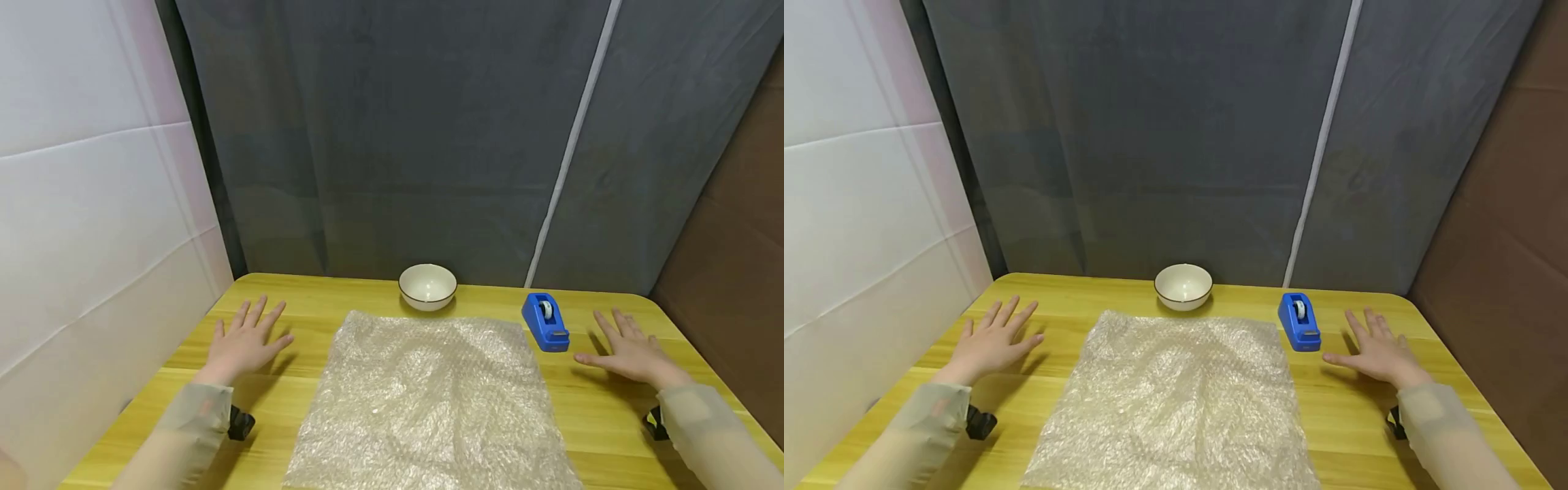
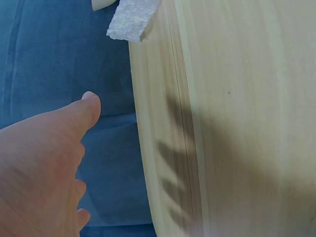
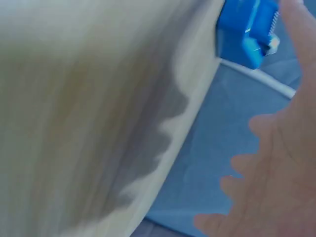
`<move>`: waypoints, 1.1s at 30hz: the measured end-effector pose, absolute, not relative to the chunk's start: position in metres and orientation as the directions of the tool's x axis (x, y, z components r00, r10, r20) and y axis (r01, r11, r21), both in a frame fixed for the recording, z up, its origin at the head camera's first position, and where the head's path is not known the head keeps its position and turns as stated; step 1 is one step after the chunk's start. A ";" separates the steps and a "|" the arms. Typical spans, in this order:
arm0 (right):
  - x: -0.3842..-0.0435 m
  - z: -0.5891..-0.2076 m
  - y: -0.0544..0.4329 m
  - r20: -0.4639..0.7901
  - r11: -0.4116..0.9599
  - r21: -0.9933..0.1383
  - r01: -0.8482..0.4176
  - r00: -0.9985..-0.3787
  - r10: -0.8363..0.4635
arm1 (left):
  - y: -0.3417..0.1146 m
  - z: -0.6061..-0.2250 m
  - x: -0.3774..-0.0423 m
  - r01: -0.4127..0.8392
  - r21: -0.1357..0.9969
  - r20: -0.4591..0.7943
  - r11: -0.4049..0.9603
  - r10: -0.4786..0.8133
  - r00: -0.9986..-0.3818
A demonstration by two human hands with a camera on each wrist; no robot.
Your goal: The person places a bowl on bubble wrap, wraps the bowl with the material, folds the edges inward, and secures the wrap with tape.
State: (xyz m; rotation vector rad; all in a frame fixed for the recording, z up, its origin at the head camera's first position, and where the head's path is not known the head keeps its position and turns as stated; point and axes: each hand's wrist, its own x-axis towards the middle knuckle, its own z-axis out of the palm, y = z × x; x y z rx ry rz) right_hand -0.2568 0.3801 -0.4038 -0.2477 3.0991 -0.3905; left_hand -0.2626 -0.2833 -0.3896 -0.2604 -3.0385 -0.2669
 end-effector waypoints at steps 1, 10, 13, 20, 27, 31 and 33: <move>-0.256 -0.403 0.378 0.012 0.953 -0.257 -0.162 -0.986 -0.164 | -0.283 -0.390 -0.263 0.175 0.166 0.092 0.970 0.161 -0.983; -0.255 -0.380 0.344 0.090 0.906 -0.328 -0.268 -0.963 -0.253 | -0.277 -0.387 -0.266 0.177 0.168 0.087 0.970 0.164 -0.983; -0.252 -0.373 0.324 0.111 0.876 -0.369 -0.312 -0.950 -0.292 | -0.275 -0.387 -0.267 0.179 0.166 0.087 0.970 0.166 -0.982; -0.249 -0.375 0.281 0.054 0.789 -0.412 -0.455 -0.877 -0.478 | -0.269 -0.391 -0.270 0.188 0.151 0.079 0.971 0.178 -0.981; -0.249 -0.386 0.253 -0.177 0.764 -0.454 -0.458 -0.795 -0.581 | -0.256 -0.392 -0.269 0.214 0.145 0.079 0.966 0.205 -0.976; -0.247 -0.390 0.248 -0.222 0.784 -0.424 -0.453 -0.787 -0.575 | -0.248 -0.392 -0.270 0.231 0.150 0.085 0.961 0.220 -0.972; -0.247 -0.391 0.247 -0.225 0.794 -0.399 -0.459 -0.790 -0.570 | -0.245 -0.390 -0.272 0.239 0.149 0.092 0.960 0.227 -0.970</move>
